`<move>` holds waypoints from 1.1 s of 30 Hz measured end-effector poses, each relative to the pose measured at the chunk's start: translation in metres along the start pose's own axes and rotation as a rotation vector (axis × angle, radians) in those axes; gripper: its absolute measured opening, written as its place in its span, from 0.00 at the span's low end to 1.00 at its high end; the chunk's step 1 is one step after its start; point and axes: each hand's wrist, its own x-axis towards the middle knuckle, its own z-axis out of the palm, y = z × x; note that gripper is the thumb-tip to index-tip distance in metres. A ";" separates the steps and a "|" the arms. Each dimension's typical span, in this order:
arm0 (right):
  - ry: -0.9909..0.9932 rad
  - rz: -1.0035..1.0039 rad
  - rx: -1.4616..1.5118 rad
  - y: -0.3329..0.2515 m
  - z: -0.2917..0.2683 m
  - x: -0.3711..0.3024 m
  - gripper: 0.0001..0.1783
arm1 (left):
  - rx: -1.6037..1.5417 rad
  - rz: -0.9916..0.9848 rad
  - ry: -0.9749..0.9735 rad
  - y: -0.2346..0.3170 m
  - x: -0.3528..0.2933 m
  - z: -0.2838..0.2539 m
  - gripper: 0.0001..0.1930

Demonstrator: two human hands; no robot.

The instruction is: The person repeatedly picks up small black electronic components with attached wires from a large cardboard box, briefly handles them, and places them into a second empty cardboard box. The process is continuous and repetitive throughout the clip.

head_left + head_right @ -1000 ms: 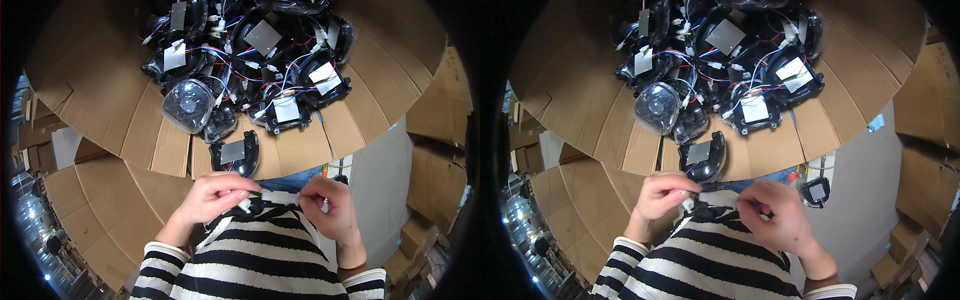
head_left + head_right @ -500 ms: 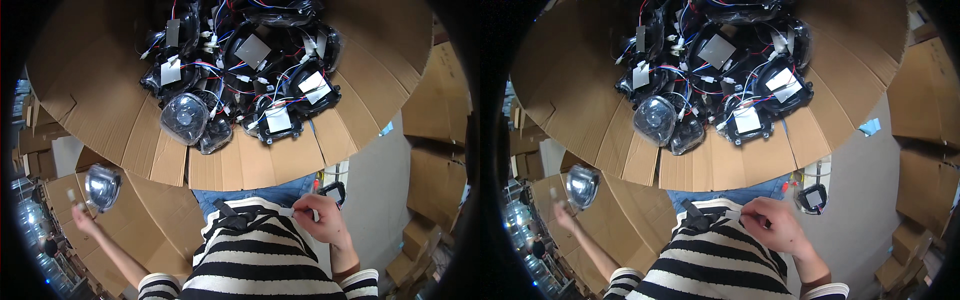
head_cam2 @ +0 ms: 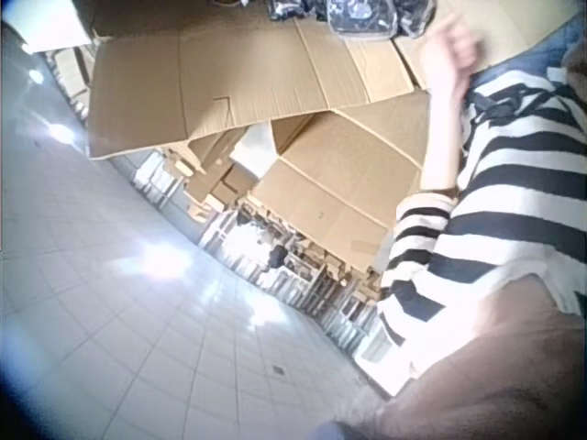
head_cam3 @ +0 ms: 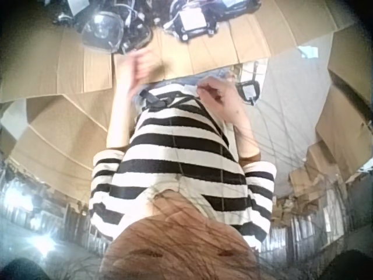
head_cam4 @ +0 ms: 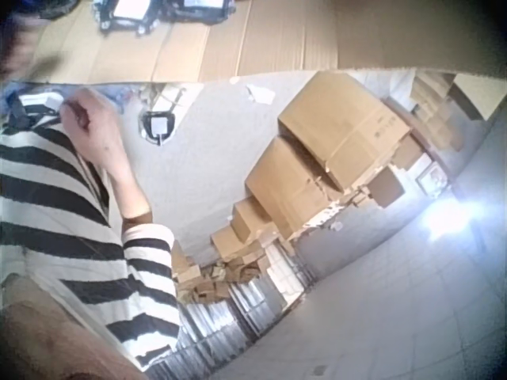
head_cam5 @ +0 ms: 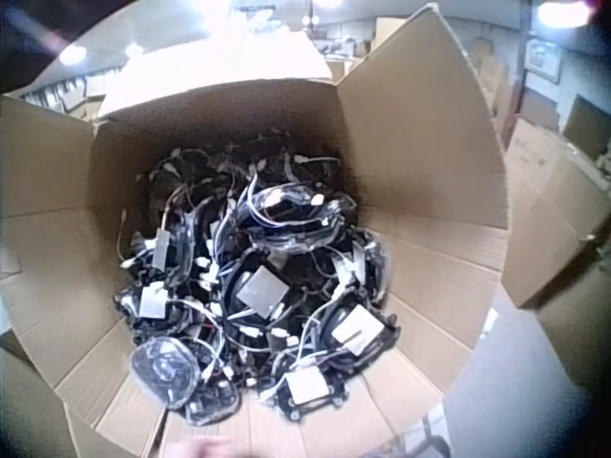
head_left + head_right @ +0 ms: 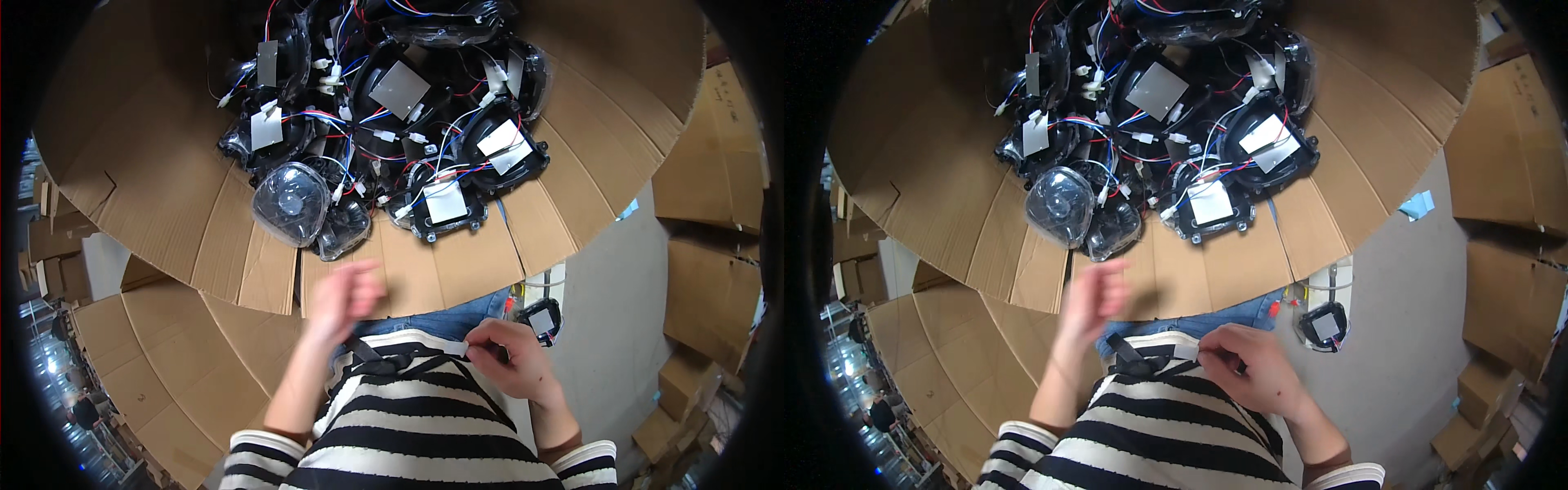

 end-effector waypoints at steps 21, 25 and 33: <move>-0.104 0.000 0.028 0.000 -0.010 -0.010 0.03 | -0.043 0.503 0.254 0.036 0.155 0.141 0.15; -0.113 -0.013 0.012 -0.002 -0.007 -0.008 0.03 | 0.054 0.738 0.082 0.047 0.119 0.134 0.15; -0.116 -0.038 -0.012 -0.012 0.000 -0.005 0.03 | 0.323 0.693 -0.131 0.081 0.056 0.120 0.14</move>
